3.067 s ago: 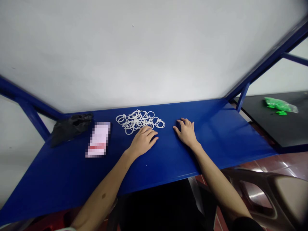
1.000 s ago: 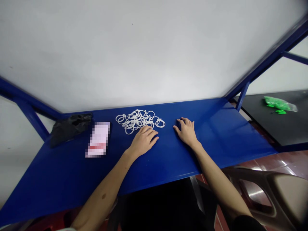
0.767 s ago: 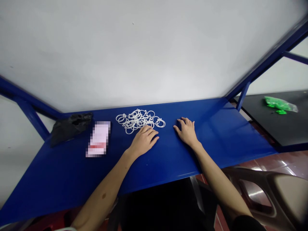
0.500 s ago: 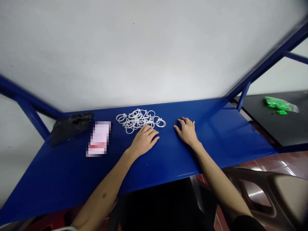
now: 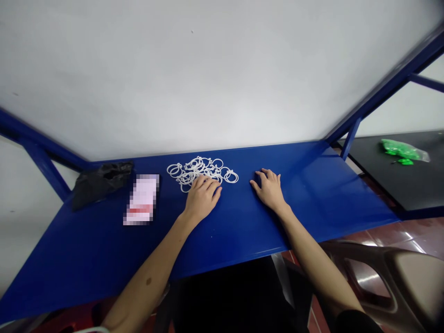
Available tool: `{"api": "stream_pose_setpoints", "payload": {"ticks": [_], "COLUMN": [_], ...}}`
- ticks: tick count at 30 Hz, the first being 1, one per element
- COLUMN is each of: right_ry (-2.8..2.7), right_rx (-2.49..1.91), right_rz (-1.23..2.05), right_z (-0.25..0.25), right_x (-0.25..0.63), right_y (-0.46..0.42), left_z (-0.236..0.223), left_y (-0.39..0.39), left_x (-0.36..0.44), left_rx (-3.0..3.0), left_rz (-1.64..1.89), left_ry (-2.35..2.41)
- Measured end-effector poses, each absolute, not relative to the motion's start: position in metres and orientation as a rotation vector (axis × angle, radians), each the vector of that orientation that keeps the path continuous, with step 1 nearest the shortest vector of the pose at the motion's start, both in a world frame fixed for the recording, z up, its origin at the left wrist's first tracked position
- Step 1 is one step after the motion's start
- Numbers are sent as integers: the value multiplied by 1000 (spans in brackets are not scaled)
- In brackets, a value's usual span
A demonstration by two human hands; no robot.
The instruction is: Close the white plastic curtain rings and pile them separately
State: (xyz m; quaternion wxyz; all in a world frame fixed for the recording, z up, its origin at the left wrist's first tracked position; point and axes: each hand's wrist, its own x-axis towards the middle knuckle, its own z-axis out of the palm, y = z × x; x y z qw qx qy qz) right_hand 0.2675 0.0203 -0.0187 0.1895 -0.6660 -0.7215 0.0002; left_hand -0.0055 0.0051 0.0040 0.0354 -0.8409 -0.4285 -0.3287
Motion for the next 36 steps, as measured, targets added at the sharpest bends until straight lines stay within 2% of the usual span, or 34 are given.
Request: {"api": "stream_pose_setpoints", "payload": {"ticks": [9, 21, 36], "right_ry": [-2283, -2348, -2147], "right_rx": [-1414, -1404, -1176], "right_rz": [48, 120, 422], "right_z": [-6, 4, -11], "right_x": [232, 221, 225], "right_y": [16, 14, 14], "left_z": [8, 8, 2], "left_y": [6, 4, 4], "left_x": [-6, -2, -1], "left_rx": [-2483, -2633, -2590], "left_rz": [-1033, -986, -955], "left_ry": [-1364, -1339, -1348]}}
